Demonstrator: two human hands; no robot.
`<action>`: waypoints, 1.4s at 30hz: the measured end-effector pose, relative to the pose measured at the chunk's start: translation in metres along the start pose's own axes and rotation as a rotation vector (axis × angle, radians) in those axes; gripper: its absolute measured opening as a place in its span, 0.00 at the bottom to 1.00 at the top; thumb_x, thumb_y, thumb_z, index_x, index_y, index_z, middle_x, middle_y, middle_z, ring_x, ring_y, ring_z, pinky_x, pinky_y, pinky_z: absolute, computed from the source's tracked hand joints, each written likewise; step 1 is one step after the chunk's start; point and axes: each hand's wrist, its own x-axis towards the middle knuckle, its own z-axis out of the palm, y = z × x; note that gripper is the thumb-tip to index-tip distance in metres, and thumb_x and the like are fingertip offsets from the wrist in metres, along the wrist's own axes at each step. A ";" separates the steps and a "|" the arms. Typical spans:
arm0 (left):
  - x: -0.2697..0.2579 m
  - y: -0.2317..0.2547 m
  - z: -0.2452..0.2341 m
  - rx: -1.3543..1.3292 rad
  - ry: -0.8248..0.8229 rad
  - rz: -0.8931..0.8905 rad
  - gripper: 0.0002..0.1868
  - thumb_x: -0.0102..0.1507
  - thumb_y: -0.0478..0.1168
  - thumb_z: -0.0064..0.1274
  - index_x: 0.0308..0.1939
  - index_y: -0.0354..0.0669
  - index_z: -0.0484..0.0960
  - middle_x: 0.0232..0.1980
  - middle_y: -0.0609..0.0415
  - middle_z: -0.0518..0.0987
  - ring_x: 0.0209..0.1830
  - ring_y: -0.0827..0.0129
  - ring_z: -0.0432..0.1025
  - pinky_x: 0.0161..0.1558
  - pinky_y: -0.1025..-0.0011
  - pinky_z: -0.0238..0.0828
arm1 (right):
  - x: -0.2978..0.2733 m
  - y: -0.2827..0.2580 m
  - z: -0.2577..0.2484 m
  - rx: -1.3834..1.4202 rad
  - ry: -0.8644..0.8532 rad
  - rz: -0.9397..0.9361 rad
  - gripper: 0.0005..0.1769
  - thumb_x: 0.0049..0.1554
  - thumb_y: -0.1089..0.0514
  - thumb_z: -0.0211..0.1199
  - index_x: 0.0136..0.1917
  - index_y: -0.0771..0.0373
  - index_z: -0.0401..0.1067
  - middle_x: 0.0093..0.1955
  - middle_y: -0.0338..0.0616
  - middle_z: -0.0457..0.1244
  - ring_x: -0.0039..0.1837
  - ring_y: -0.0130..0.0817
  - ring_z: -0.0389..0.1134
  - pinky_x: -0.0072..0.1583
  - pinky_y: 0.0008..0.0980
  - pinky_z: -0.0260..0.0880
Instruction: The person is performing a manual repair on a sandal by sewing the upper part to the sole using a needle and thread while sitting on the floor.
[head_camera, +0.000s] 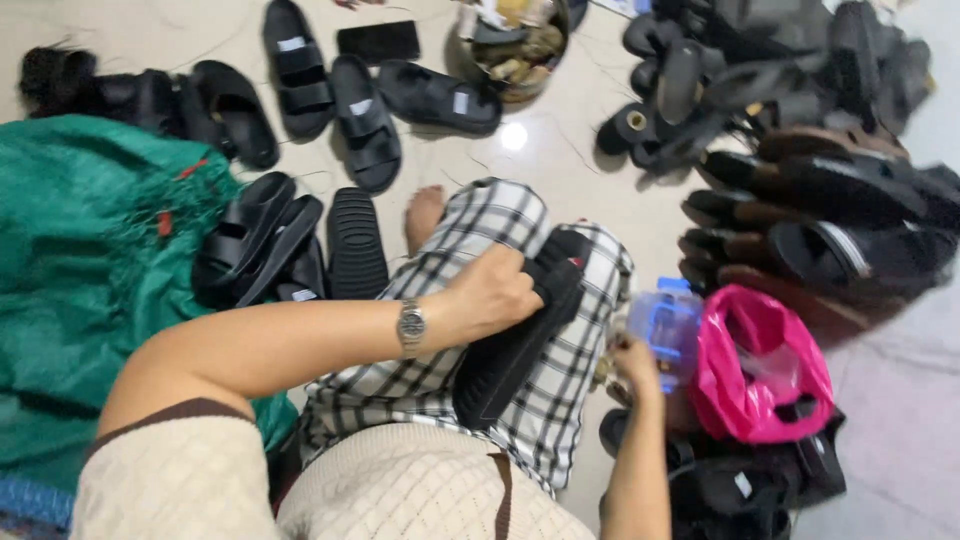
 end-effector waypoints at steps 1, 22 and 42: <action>-0.001 0.000 0.000 0.022 -0.006 -0.011 0.10 0.53 0.34 0.55 0.18 0.49 0.75 0.19 0.51 0.64 0.24 0.53 0.63 0.33 0.54 0.59 | -0.004 -0.008 0.013 -0.007 -0.010 -0.022 0.26 0.54 0.51 0.63 0.63 0.64 0.75 0.57 0.67 0.69 0.63 0.65 0.68 0.62 0.59 0.68; -0.024 0.039 -0.052 -0.170 -0.579 -0.459 0.15 0.63 0.50 0.46 0.29 0.47 0.80 0.22 0.49 0.73 0.27 0.51 0.75 0.30 0.56 0.67 | -0.007 0.090 0.137 -0.016 -0.063 0.416 0.44 0.55 0.49 0.62 0.81 0.52 0.48 0.65 0.69 0.65 0.66 0.64 0.67 0.62 0.61 0.69; -0.050 -0.065 -0.210 -1.104 -0.618 -1.756 0.18 0.67 0.44 0.47 0.34 0.29 0.81 0.26 0.46 0.71 0.21 0.62 0.58 0.21 0.63 0.50 | -0.064 0.070 0.140 -0.425 0.225 0.308 0.16 0.61 0.48 0.51 0.55 0.48 0.76 0.57 0.49 0.63 0.57 0.48 0.62 0.58 0.46 0.59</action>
